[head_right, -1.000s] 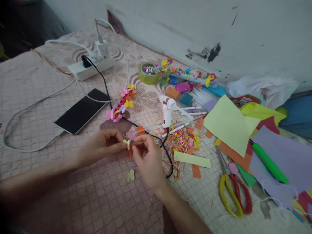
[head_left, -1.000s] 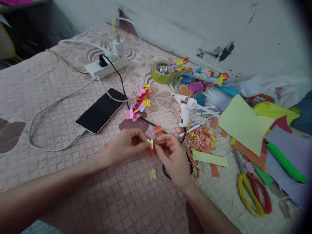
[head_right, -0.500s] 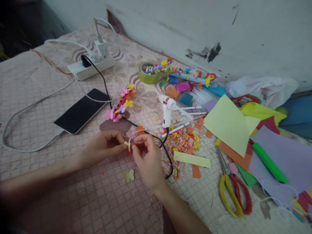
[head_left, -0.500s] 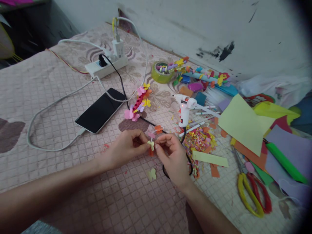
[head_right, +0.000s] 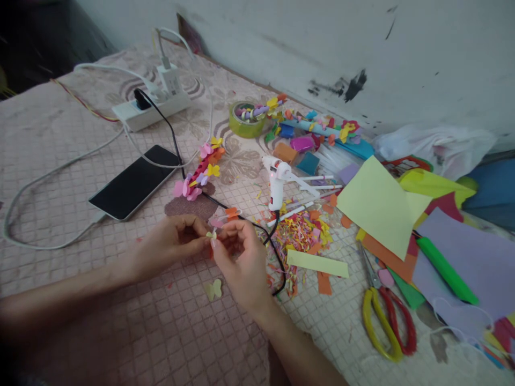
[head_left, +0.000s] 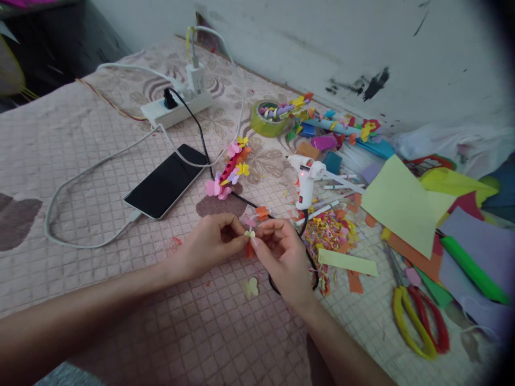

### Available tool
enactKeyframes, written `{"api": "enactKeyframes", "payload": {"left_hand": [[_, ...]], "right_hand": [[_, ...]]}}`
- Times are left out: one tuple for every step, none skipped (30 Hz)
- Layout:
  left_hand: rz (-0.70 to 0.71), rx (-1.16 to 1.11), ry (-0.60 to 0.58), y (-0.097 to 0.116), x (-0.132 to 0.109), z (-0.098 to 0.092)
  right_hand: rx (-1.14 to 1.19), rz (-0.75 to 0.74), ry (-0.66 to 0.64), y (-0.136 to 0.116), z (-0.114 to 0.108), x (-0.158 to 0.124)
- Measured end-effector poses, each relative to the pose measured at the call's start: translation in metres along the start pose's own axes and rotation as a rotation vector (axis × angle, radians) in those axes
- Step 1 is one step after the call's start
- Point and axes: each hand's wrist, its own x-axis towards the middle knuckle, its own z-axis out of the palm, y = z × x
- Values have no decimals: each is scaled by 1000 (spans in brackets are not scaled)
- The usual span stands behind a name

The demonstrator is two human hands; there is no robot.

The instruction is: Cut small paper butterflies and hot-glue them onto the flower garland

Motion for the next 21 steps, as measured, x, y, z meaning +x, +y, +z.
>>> {"api": "enactKeyframes", "payload": {"left_hand": [[-4,2,0,-1,0,0],[-7,-1,-5,-1,0,0],[-11,-5,-13,-1,0,1],[-14,-9,-22,-2,-1,1],[-15,-10,-29,-2,-1,1],[-16,-9,-29,-2,-1,1],[-17,-9,-25,-2,-2,1],[-16,-14,-18,-2,-2,1],[-14,-29,-10,-2,-2,1],[-8,-52,-4,-1,-2,2],[0,-82,0,-1,-2,2],[10,-113,-1,0,-1,2],[17,-137,-4,1,-1,2],[21,-152,-6,2,-1,3],[26,-161,-3,3,-1,3],[33,-165,3,3,0,4],[40,-164,11,4,0,4],[48,-160,18,4,0,4],[55,-157,22,4,-1,5],[61,-154,23,4,-1,5],[63,-151,20,3,-1,5]], "right_hand": [[-3,2,3,0,1,0],[-11,1,10,0,1,0],[-23,-2,17,0,2,1],[-34,-4,24,1,2,1],[-43,-6,30,1,2,2],[-47,-7,34,1,2,2],[-48,-6,35,1,2,2],[-47,-7,38,2,2,2],[-44,-7,39,2,2,2],[-41,-7,41,2,1,2],[-39,-8,43,2,1,2],[-36,-9,45,2,1,2],[-34,-10,45,2,1,2],[-32,-10,43,2,1,2],[-30,-9,42,2,2,1],[-31,-8,41,2,2,1],[-33,-7,39,2,2,1],[-36,-6,40,1,2,1],[-42,-7,43,1,3,1],[-48,-8,46,1,3,1],[-53,-10,47,1,3,1]]}}
